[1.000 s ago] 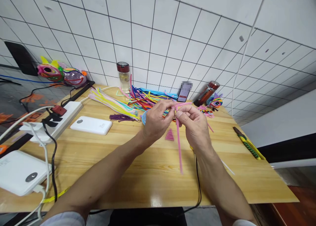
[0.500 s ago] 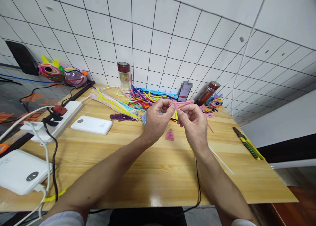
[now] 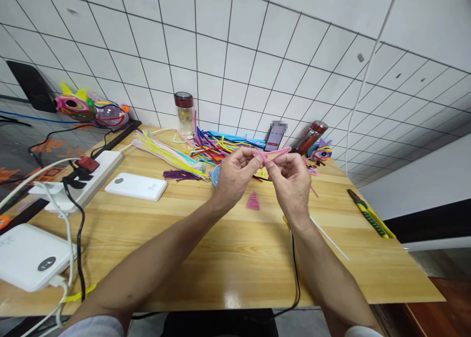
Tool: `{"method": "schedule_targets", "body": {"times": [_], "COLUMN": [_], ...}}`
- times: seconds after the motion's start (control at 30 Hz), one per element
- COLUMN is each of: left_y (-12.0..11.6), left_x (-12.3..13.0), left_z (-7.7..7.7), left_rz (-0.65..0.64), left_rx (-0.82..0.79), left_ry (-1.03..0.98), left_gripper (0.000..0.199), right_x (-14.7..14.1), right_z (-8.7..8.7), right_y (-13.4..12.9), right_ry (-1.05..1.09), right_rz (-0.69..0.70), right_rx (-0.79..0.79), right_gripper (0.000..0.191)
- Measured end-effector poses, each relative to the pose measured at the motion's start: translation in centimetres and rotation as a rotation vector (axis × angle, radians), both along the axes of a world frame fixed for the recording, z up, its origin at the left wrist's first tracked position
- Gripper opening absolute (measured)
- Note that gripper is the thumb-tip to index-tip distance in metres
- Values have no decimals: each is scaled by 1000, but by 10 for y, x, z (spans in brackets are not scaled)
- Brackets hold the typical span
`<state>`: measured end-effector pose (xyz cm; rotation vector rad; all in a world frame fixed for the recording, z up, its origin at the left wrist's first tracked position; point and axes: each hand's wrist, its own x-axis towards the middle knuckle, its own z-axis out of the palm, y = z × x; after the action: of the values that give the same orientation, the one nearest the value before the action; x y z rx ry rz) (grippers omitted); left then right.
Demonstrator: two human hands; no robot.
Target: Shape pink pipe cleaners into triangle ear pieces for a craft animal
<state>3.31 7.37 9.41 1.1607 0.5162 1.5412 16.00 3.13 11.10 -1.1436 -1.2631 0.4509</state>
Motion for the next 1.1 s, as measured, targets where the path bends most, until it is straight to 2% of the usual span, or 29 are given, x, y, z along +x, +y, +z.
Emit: {"method": "schedule_targets", "body": {"times": [0.23,0.47,0.83,1.1], "left_y": [1,3,5,7], "left_x": [-3,-7,-7,-5], "left_z": [2,6,6,2], "left_rz": [-87,-132,-160,-186], "left_rx": [-53,-85,-102,-121], "left_ry": [14,11,-2,-10], "left_gripper": [36,35,28,38], "right_x": [4,6,11,14], "right_z": [0,11,8,8], "right_y": [7,1,5,7], "right_ry": [88,-36,-22,-58], "right_rz": [42,91,99,97], "right_rx": [-49,-101,-99,-121], "right_gripper": [43,23,21,22]}}
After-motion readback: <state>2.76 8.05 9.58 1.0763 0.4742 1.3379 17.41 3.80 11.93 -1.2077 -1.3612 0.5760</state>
